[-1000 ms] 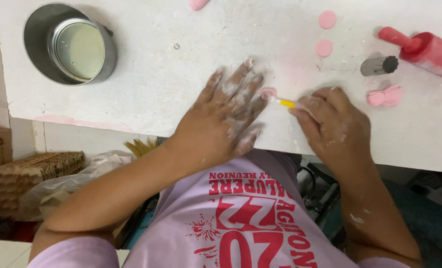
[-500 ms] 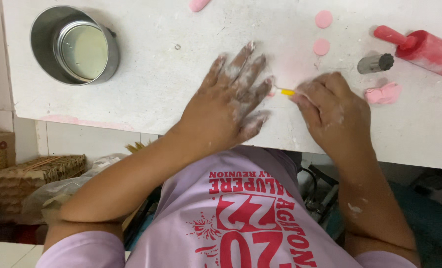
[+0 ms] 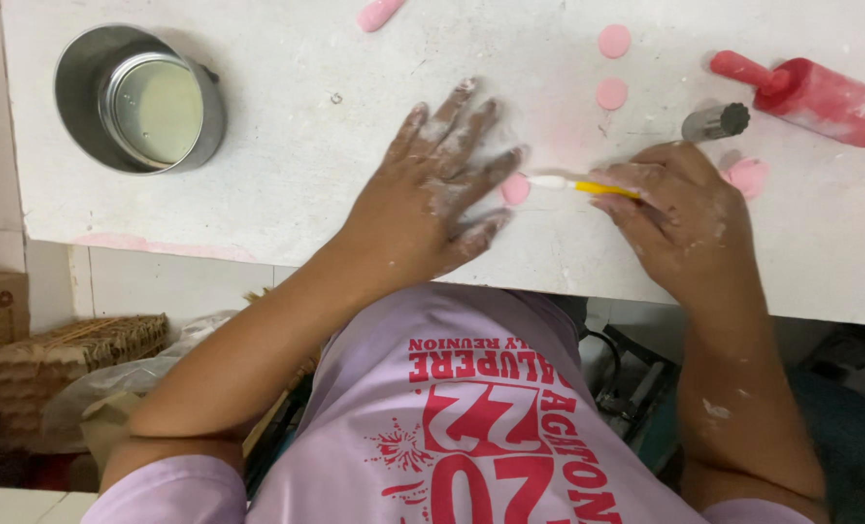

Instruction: The person rolls pink fondant with a rolling pin, cuts out circular pieces using a round cutter, and shapes them into rose-like decorations by hand. They also use a small brush to apply liquid to the edges of the fondant pieces.

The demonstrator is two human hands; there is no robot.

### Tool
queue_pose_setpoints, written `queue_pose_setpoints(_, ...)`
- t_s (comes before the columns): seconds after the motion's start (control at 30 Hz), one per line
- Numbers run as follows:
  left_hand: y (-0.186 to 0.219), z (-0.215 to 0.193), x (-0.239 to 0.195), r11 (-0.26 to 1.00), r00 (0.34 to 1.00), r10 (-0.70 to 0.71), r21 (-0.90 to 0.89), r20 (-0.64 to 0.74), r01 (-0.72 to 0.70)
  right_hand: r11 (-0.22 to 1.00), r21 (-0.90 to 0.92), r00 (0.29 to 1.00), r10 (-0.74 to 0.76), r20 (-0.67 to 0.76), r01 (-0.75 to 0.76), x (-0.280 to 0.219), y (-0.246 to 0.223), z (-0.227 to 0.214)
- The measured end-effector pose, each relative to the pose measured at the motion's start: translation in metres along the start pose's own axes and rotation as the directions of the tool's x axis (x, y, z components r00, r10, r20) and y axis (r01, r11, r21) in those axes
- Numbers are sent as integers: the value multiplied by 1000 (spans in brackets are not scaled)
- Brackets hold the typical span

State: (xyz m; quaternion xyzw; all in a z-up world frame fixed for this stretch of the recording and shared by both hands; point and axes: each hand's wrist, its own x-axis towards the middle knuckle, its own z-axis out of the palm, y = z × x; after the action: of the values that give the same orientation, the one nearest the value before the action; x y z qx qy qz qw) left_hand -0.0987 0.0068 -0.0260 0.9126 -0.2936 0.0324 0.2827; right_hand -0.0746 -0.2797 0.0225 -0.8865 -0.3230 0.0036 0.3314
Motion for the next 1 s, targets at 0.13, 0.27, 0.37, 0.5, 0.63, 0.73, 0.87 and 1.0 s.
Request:
queue_pose_setpoints(0.13,1,-6,-10,999,999,-36,-5,-5,36,1000,15,1000,-23,-7,24,7,-6,6)
queue_pose_setpoints(0.27,10,-5,-15,999,999,34,-22,-7,-34,994,-29,994,-107,21,108,14,-3,8)
queue_pose_setpoints(0.37,13,-2,-11,1000,999,30,-7,-11,-31,992,-76,993,-100,61,104,21,0,6)
queue_pose_setpoints(0.5,12,-1,1,998,999,29,58,-22,-27,995,-66,995,-66,72,70,32,11,8)
queue_pose_setpoints(0.63,26,-8,-5,999,991,-39,36,128,35,996,-77,993,-34,111,42,26,8,3)
queue_pose_setpoints(0.73,32,-7,-10,999,999,24,22,-22,-24,997,-78,984,5,176,9,25,5,1)
queue_pose_setpoints(0.87,20,0,-4,995,994,-55,87,95,47,994,-70,992,-72,103,79,32,5,6)
queue_pose_setpoints(1.0,10,18,-25,997,1000,13,72,28,-15,998,-49,988,-41,152,49,30,1,4)
